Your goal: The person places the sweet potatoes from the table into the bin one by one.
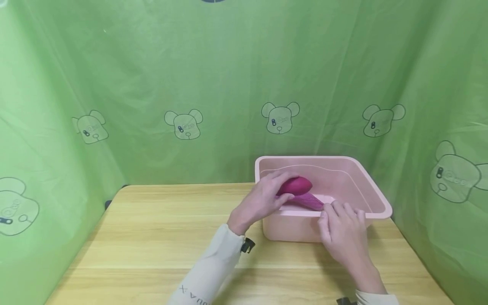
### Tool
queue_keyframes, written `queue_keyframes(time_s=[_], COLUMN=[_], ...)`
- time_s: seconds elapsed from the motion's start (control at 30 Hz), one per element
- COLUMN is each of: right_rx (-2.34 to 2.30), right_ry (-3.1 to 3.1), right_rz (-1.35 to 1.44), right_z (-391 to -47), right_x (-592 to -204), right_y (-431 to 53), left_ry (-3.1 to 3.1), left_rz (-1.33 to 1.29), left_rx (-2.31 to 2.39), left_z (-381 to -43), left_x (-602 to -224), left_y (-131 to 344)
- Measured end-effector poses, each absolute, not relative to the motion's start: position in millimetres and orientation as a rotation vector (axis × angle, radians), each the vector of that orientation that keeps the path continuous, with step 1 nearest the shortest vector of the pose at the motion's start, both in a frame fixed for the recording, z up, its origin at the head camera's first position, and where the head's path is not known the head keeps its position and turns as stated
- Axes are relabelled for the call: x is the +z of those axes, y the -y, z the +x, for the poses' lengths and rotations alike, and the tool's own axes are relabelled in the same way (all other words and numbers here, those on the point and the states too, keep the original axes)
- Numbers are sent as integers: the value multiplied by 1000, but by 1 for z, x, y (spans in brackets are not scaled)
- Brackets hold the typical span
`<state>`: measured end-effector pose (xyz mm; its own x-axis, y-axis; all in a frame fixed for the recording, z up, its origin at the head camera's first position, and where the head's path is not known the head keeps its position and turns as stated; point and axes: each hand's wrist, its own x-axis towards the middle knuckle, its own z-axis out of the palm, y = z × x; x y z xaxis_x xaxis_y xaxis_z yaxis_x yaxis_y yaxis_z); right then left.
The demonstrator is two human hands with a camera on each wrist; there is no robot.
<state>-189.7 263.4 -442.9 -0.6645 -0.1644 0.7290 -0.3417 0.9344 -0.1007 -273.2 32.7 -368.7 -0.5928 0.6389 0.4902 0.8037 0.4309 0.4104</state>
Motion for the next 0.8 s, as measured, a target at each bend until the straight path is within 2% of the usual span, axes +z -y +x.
queue_keyframes(time_s=[0.8], right_rx=[294], right_ry=[2285], right_rz=[367], right_z=[-191], right_x=[-443], right_y=[-263], left_ry=[2542], left_rz=[-1304], left_rx=[-733], left_z=[-281], left_x=[-360], left_y=[-40])
